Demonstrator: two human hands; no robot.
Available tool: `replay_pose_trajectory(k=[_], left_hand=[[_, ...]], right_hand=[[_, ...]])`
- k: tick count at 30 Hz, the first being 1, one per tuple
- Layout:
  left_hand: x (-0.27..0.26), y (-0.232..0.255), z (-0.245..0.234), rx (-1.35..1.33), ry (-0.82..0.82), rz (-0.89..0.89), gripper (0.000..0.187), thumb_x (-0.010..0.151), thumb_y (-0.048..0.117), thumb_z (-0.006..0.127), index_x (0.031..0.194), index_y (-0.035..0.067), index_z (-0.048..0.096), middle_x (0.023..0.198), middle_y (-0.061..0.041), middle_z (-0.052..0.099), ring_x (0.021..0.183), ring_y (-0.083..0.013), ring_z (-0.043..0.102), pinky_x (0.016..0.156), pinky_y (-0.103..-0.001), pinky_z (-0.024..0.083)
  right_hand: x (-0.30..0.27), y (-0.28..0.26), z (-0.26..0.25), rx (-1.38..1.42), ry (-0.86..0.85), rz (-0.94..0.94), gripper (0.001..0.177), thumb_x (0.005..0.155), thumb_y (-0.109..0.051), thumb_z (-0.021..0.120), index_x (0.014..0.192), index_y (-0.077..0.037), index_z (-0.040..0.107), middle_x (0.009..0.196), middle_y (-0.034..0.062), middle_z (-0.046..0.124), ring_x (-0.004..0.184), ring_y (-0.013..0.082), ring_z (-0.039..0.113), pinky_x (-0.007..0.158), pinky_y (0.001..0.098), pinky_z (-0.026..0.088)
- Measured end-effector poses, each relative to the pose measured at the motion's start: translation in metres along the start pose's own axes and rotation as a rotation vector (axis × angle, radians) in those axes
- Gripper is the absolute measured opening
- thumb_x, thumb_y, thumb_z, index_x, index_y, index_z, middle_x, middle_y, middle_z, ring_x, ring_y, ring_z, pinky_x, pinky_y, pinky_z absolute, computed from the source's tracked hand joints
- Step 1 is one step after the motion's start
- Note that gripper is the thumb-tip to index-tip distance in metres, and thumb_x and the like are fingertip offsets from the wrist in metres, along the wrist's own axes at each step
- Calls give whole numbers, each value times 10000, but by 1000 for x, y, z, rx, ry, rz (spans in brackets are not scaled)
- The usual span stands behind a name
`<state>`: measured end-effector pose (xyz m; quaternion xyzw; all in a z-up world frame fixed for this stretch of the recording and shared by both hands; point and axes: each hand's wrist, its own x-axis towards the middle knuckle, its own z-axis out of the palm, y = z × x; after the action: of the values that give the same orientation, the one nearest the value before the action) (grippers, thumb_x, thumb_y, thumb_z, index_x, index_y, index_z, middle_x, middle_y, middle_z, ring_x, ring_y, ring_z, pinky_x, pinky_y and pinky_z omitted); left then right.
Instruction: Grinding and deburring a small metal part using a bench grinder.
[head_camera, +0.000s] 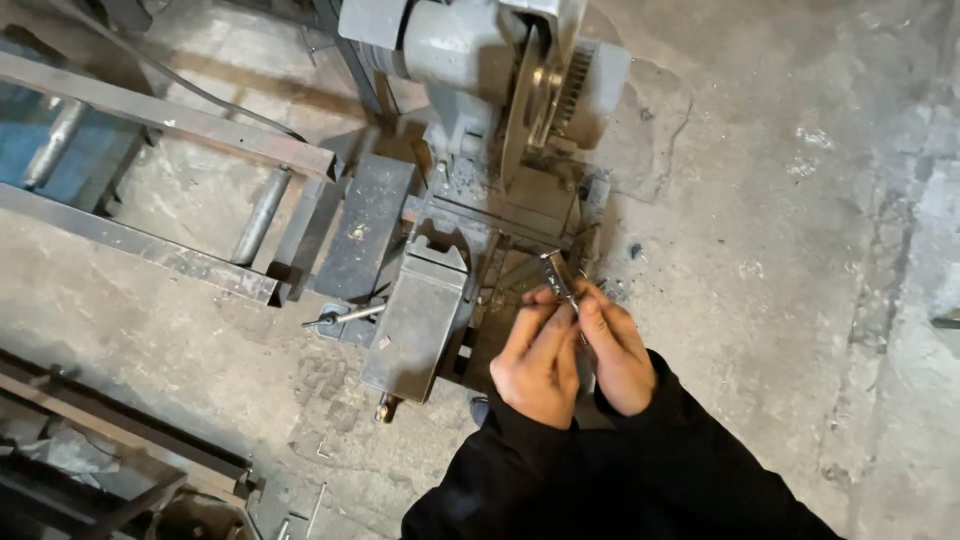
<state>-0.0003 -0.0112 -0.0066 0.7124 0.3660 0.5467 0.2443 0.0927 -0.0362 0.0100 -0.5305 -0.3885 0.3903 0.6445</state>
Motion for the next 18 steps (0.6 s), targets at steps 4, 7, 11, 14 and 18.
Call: replay_pose_trajectory(k=[4,7,11,14,18], left_hand=[[5,14,-9,259,63,198,105,1065,184,766,1056,115,845,948,-23,746,731,-216,804,676,-290,670],[8,27,-17,402,155,369,104,1051,190,770,1020,132,850,910,-20,719,637,-187,736,590,-279,643],[-1,48,-31,230,11,261,128,910,-20,856,1034,-19,825,966,-125,759,585,-250,645,559,-350,550],[-5,41,-38,107,-51,106,140,863,-29,857,984,18,803,894,-106,737,582,-270,640,553,-359,545],[-11,17,-39,-134,-91,-235,63,896,30,825,861,30,772,738,-22,596,543,-147,485,501,-270,411]], right_hand=[[-13,-6,3,142,47,56,412,1195,-327,506,1255,16,727,1101,110,758,1037,212,738,944,410,640],[-15,0,-9,190,32,-108,380,1212,-259,483,1196,22,739,1095,199,780,1063,322,773,1026,478,612],[-15,11,-39,95,-146,-44,238,1154,-145,529,1237,36,659,1175,182,782,1020,235,737,944,342,586],[-7,15,-35,-39,-90,-50,194,1068,-54,640,1221,38,715,1014,114,775,795,135,677,736,245,542],[-9,-2,-20,-362,51,-134,151,997,-61,711,1106,15,780,822,24,736,692,100,586,669,234,495]])
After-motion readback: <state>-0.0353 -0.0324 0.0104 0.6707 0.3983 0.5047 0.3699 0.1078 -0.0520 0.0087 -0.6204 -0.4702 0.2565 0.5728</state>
